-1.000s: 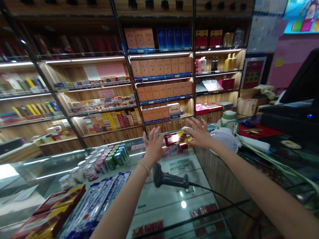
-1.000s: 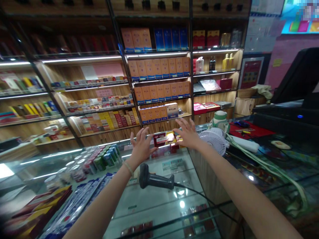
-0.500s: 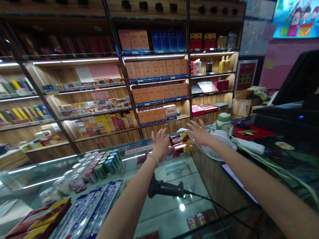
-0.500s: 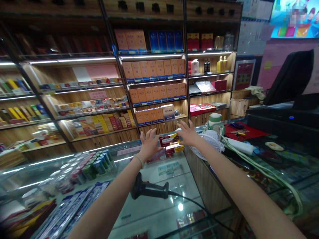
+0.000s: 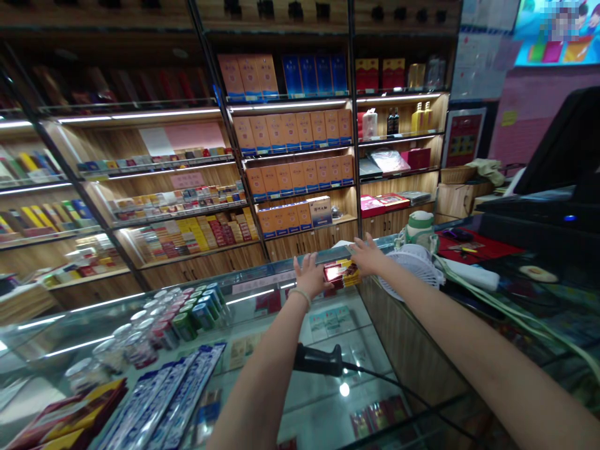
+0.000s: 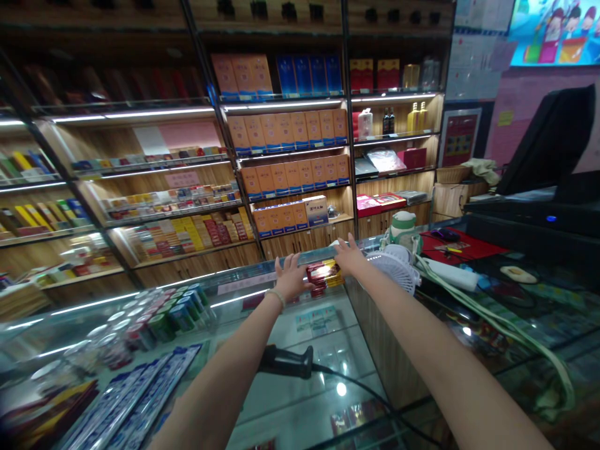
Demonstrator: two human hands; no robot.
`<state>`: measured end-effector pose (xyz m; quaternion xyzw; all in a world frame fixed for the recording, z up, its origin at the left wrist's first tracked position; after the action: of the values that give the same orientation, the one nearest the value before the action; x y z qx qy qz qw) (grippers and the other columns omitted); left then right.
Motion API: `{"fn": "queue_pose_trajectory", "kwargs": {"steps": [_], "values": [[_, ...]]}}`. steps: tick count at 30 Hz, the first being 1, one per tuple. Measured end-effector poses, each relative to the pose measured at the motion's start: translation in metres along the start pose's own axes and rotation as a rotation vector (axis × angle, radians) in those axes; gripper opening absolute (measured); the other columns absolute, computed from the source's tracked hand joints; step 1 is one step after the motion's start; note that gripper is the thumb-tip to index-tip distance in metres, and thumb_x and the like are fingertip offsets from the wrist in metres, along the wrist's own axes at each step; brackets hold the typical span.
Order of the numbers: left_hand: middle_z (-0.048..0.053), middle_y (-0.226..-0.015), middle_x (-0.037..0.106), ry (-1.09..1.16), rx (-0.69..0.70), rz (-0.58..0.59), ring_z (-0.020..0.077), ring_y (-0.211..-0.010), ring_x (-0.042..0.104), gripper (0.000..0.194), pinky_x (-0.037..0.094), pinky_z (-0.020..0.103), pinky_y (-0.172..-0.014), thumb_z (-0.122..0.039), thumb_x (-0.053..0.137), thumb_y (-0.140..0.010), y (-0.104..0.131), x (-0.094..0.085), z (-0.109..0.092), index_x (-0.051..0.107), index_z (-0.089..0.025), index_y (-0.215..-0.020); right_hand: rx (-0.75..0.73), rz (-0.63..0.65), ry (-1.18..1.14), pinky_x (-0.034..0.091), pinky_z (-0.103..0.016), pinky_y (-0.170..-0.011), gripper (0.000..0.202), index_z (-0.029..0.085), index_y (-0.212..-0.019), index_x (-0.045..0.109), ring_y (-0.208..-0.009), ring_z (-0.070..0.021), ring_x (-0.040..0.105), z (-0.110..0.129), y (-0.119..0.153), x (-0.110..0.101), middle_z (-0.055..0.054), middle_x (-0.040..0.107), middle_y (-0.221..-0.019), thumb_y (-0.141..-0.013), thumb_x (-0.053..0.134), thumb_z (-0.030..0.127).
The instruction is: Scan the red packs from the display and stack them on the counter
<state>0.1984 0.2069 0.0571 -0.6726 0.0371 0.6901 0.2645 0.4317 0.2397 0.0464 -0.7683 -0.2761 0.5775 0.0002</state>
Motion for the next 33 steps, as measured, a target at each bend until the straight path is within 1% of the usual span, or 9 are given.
{"fn": "queue_pose_trajectory", "kwargs": {"steps": [4, 10, 13, 16, 18, 22, 26, 29, 33], "values": [[0.017, -0.167, 0.033, -0.003, -0.026, 0.061, 0.0375, -0.156, 0.023, 0.055, 0.004, 0.073, -0.122, -0.059, 0.072, -0.081, -0.001, 0.005, 0.000, 0.070, -0.027, -0.125, -0.006, 0.075, -0.010, -0.005, -0.068, -0.120, 0.057, 0.025, -0.106, 0.080, -0.149, -0.0396, 0.033, -0.001, -0.009, 0.007, -0.015, 0.056, -0.150, -0.056, 0.090, 0.050], [0.015, -0.167, 0.033, -0.016, -0.037, 0.124, 0.0392, -0.156, 0.020, 0.061, 0.006, 0.074, -0.121, -0.063, 0.066, -0.084, 0.002, 0.011, 0.001, 0.065, -0.031, -0.135, -0.019, 0.149, -0.012, -0.007, -0.068, -0.119, 0.058, 0.028, -0.108, 0.080, -0.148, -0.0388, 0.033, 0.000, -0.012, 0.019, -0.014, 0.056, -0.149, -0.059, 0.085, 0.060], [0.015, -0.167, 0.035, -0.020, -0.036, 0.139, 0.0397, -0.157, 0.020, 0.066, 0.007, 0.074, -0.120, -0.064, 0.064, -0.085, 0.003, 0.015, 0.000, 0.059, -0.031, -0.142, -0.024, 0.160, -0.008, -0.011, -0.068, -0.119, 0.055, 0.030, -0.108, 0.080, -0.149, -0.0385, 0.034, 0.001, -0.012, 0.022, -0.012, 0.057, -0.149, -0.061, 0.085, 0.059], [0.015, -0.167, 0.034, -0.024, -0.036, 0.126, 0.0386, -0.157, 0.020, 0.070, 0.007, 0.073, -0.121, -0.064, 0.061, -0.087, 0.004, 0.018, -0.001, 0.052, -0.031, -0.148, -0.028, 0.145, 0.001, -0.013, -0.066, -0.120, 0.055, 0.027, -0.110, 0.080, -0.149, -0.0399, 0.034, 0.005, -0.008, 0.021, -0.014, 0.057, -0.150, -0.062, 0.087, 0.052], [0.016, -0.167, 0.033, -0.027, -0.037, 0.106, 0.0382, -0.156, 0.021, 0.071, 0.007, 0.073, -0.121, -0.063, 0.061, -0.088, 0.007, 0.018, -0.002, 0.050, -0.030, -0.150, -0.022, 0.111, 0.012, -0.013, -0.064, -0.122, 0.049, 0.025, -0.111, 0.080, -0.150, -0.0393, 0.033, 0.011, -0.003, 0.019, -0.015, 0.057, -0.151, -0.066, 0.086, 0.044], [0.014, -0.166, 0.036, -0.040, -0.027, 0.046, 0.0365, -0.156, 0.023, 0.069, 0.007, 0.071, -0.123, -0.060, 0.065, -0.087, 0.014, 0.016, -0.006, 0.052, -0.030, -0.148, 0.014, -0.005, 0.029, -0.011, -0.064, -0.124, 0.038, 0.020, -0.116, 0.078, -0.152, -0.0371, 0.030, 0.029, 0.014, 0.013, -0.017, 0.053, -0.154, -0.079, 0.074, 0.028], [0.011, -0.165, 0.038, -0.059, -0.008, -0.019, 0.0343, -0.155, 0.025, 0.060, 0.006, 0.069, -0.124, -0.052, 0.072, -0.085, 0.024, 0.010, -0.011, 0.058, -0.030, -0.140, 0.074, -0.142, 0.028, -0.006, -0.067, -0.125, 0.053, 0.012, -0.134, 0.065, -0.156, -0.0375, 0.023, 0.052, 0.037, 0.008, -0.020, 0.036, -0.165, -0.082, 0.068, 0.024], [0.011, -0.165, 0.038, -0.069, 0.011, -0.053, 0.0338, -0.155, 0.025, 0.056, 0.005, 0.069, -0.125, -0.047, 0.075, -0.084, 0.032, 0.008, -0.014, 0.062, -0.029, -0.135, 0.108, -0.224, 0.026, -0.008, -0.064, -0.126, 0.048, 0.012, -0.131, 0.065, -0.158, -0.0349, 0.017, 0.066, 0.052, 0.009, -0.018, 0.028, -0.168, -0.085, 0.065, 0.025], [0.012, -0.164, 0.039, -0.072, 0.026, -0.071, 0.0343, -0.155, 0.025, 0.055, 0.006, 0.070, -0.125, -0.046, 0.076, -0.083, 0.040, 0.008, -0.014, 0.063, -0.029, -0.133, 0.158, -0.390, 0.038, -0.011, -0.061, -0.126, 0.038, 0.012, -0.122, 0.067, -0.158, -0.0325, 0.017, 0.078, 0.069, 0.017, -0.018, 0.031, -0.167, -0.087, 0.063, 0.025]]}}
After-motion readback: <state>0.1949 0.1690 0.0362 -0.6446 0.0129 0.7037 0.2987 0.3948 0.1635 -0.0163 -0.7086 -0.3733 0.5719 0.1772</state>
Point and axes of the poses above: each hand's wrist, its own y-axis away from the middle knuckle, its own x-axis out of the palm, z = x × y, the point moved 1 cm from there along -y, towards the middle knuckle
